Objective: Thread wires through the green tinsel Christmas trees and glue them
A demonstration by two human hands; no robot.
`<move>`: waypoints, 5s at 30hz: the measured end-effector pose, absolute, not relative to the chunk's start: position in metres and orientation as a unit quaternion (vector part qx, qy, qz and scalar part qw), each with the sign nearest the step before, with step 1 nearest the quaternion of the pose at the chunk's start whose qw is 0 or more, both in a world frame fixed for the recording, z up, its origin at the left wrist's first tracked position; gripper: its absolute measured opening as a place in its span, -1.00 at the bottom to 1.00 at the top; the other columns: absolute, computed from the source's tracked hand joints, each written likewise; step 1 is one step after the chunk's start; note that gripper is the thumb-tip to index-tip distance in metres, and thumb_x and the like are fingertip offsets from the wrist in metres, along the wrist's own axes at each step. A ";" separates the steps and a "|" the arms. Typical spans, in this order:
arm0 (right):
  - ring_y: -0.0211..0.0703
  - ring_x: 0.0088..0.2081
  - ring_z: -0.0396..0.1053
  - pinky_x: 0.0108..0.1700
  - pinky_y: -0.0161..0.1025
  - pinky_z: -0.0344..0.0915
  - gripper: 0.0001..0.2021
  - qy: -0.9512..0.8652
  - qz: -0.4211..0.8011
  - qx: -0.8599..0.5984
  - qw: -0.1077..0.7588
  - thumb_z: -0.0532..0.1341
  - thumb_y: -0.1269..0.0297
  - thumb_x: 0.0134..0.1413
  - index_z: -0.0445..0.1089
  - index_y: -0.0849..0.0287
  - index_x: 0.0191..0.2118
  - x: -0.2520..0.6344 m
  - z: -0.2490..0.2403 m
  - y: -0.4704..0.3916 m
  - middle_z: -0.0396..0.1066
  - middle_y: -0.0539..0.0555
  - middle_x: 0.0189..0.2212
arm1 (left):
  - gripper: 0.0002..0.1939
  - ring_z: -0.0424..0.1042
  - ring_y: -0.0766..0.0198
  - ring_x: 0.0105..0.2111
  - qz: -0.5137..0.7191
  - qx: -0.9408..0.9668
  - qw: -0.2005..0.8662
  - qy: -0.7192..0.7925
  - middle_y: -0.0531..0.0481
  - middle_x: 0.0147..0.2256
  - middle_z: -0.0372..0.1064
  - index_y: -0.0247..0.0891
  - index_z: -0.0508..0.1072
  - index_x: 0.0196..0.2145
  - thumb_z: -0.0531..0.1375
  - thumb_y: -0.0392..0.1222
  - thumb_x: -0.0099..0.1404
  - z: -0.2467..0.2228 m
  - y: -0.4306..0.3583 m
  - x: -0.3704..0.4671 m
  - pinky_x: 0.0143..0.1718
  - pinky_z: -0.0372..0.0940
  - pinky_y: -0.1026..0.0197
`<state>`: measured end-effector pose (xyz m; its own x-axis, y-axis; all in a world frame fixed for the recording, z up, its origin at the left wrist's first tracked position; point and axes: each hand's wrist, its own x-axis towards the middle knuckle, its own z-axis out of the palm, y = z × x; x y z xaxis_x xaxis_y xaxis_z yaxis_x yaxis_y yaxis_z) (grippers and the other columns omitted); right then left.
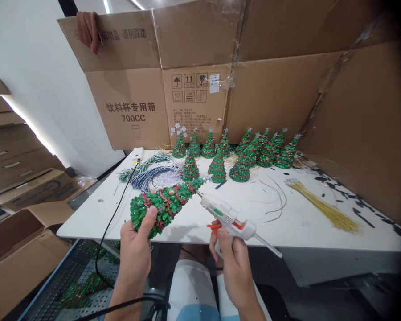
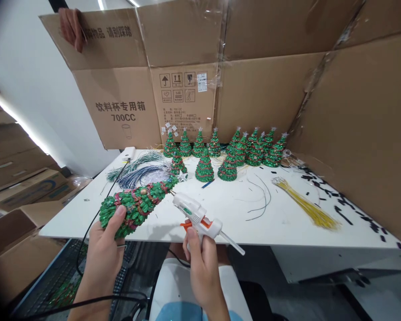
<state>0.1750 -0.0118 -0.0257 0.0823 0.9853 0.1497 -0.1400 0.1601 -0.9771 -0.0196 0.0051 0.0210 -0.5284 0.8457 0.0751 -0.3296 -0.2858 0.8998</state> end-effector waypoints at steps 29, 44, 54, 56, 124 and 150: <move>-0.20 -0.48 0.01 -0.38 -0.17 0.04 -0.45 -0.470 0.546 -0.421 0.551 0.20 -0.32 0.47 0.50 0.12 0.05 0.183 -0.006 -0.018 0.09 -0.15 -0.55 | -0.40 0.75 -0.07 -0.02 0.762 0.248 0.407 0.438 -0.13 -0.12 0.77 -0.29 0.75 0.03 0.66 0.08 0.12 0.033 0.006 -0.023 0.16 0.60 -0.02; -0.27 -0.54 0.00 -0.45 -0.21 -0.02 -0.51 -0.467 0.534 -0.417 0.567 0.20 -0.28 0.50 0.44 0.10 -0.19 0.179 -0.011 -0.016 0.09 -0.16 -0.59 | -0.44 0.75 -0.10 0.01 0.756 0.253 0.421 0.434 -0.14 -0.11 0.77 -0.30 0.76 -0.01 0.66 0.06 0.12 0.036 0.004 -0.021 0.19 0.58 -0.02; -0.27 -0.57 -0.01 -0.51 -0.27 -0.03 -0.48 -0.458 0.553 -0.384 0.581 0.20 -0.28 0.49 0.48 0.13 0.04 0.176 -0.022 -0.009 0.11 -0.18 -0.63 | -0.44 0.75 -0.05 0.00 0.755 0.233 0.429 0.438 -0.12 -0.08 0.77 -0.28 0.74 0.04 0.64 0.03 0.17 0.034 0.006 -0.022 0.20 0.59 -0.02; -0.26 -0.58 -0.01 -0.50 -0.25 0.00 -0.47 -0.456 0.556 -0.379 0.583 0.20 -0.29 0.48 0.49 0.14 0.06 0.176 -0.021 -0.007 0.10 -0.18 -0.64 | -0.49 0.76 -0.03 -0.01 0.755 0.215 0.429 0.448 -0.11 -0.09 0.77 -0.27 0.73 0.06 0.62 0.00 0.23 0.034 0.007 -0.023 0.19 0.60 0.00; -0.12 -0.13 0.51 -0.03 -0.17 0.43 -0.74 -0.539 0.362 -0.398 0.648 0.26 0.11 0.56 0.56 -0.06 0.21 0.161 0.019 -0.005 0.57 0.05 -0.10 | -0.45 0.76 -0.15 -0.03 0.721 0.212 0.501 0.428 -0.17 -0.13 0.77 -0.33 0.75 -0.02 0.65 0.05 0.13 0.042 -0.006 0.001 0.09 0.63 -0.05; -0.20 -0.19 0.45 -0.05 -0.21 0.47 -0.69 -0.507 0.375 -0.341 0.697 0.24 0.26 0.58 0.57 -0.15 0.27 0.151 0.023 -0.024 0.53 0.05 -0.05 | -0.55 0.74 -0.11 0.06 0.748 0.198 0.495 0.396 -0.17 -0.04 0.77 -0.29 0.74 -0.07 0.63 0.02 0.19 0.042 -0.009 0.005 0.19 0.61 -0.06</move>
